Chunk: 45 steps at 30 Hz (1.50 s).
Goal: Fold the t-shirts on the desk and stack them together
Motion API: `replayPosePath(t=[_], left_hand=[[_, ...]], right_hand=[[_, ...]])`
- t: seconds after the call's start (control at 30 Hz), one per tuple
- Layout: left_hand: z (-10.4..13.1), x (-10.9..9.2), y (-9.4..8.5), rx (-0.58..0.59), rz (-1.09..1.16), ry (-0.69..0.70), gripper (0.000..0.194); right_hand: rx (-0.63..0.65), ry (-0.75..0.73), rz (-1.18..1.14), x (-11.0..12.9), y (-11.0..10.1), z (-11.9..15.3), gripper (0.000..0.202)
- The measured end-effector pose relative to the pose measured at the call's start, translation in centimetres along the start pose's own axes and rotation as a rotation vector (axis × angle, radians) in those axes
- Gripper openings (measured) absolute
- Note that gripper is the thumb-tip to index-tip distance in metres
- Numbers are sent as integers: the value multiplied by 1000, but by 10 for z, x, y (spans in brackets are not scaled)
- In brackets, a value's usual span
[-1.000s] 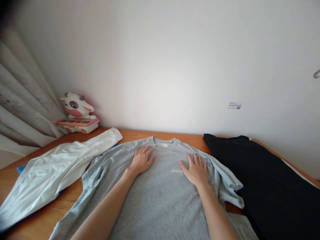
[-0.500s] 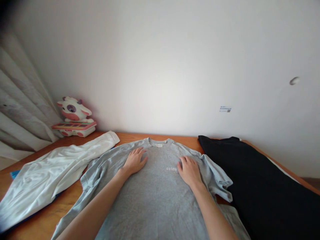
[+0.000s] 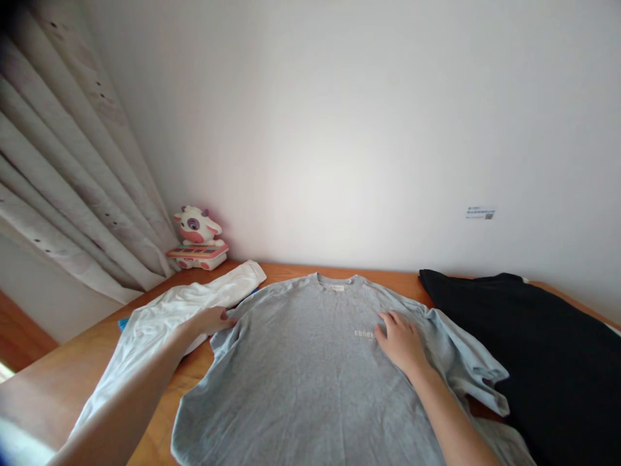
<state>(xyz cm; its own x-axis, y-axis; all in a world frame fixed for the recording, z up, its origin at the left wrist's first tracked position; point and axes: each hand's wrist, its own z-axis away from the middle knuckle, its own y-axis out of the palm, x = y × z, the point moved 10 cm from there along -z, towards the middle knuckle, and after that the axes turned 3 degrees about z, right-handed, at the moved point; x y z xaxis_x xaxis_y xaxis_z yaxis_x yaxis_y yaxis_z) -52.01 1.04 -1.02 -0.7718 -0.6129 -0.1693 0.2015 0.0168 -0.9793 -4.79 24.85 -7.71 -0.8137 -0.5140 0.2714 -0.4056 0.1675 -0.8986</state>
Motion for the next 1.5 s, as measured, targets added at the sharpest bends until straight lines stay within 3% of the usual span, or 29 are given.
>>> replayPosePath(t=[0.1, 0.23, 0.33, 0.5, 0.63, 0.73, 0.8, 0.83, 0.93, 0.97, 1.03, 1.1, 1.2, 1.27, 1.37, 1.5], left_hand=[[0, 0, 5, -37, 28, 27, 28], [-3, 3, 2, -146, 68, 22, 31], [-2, 3, 7, -143, 96, 28, 30], [-2, 2, 2, -172, 162, -32, 15], [-8, -4, -31, -285, 253, -129, 19], [0, -31, -61, -373, 340, -120, 36], [16, -73, -74, -372, 492, 55, 44], [29, -103, -77, -324, 597, 221, 48], [78, -182, -60, -45, 748, 610, 51], [91, -198, -50, 16, 724, 665, 43], [104, -210, -27, 33, 626, 689, 34], [101, -203, -8, -63, 534, 643, 31], [86, -173, 11, -244, 417, 524, 24], [79, -153, 20, -300, 319, 440, 20], [76, -139, 31, -239, 241, 367, 19], [84, -147, 39, -118, 212, 409, 21]], right_hand=[[-20, 24, -22, 14, -1, -2, 37], [-69, -101, -124, 57, -4, 1, 37], [-114, -168, -223, 76, -5, 10, 32], [-201, -185, -363, 73, -13, 21, 29], [-248, -189, -434, 68, -23, 22, 25], [-263, -202, -463, 72, -31, 23, 23], [-243, -208, -505, 79, -35, 25, 22], [-216, -198, -545, 83, -35, 27, 21], [-44, -113, -712, 97, -26, 34, 31], [27, -88, -759, 103, -21, 37, 38], [139, -87, -804, 117, -14, 45, 51], [176, -143, -774, 130, -12, 51, 58], [129, -223, -651, 137, -13, 56, 55], [86, -232, -580, 135, -13, 57, 51], [68, -218, -512, 132, -9, 56, 42], [114, -198, -437, 134, -2, 48, 38]])
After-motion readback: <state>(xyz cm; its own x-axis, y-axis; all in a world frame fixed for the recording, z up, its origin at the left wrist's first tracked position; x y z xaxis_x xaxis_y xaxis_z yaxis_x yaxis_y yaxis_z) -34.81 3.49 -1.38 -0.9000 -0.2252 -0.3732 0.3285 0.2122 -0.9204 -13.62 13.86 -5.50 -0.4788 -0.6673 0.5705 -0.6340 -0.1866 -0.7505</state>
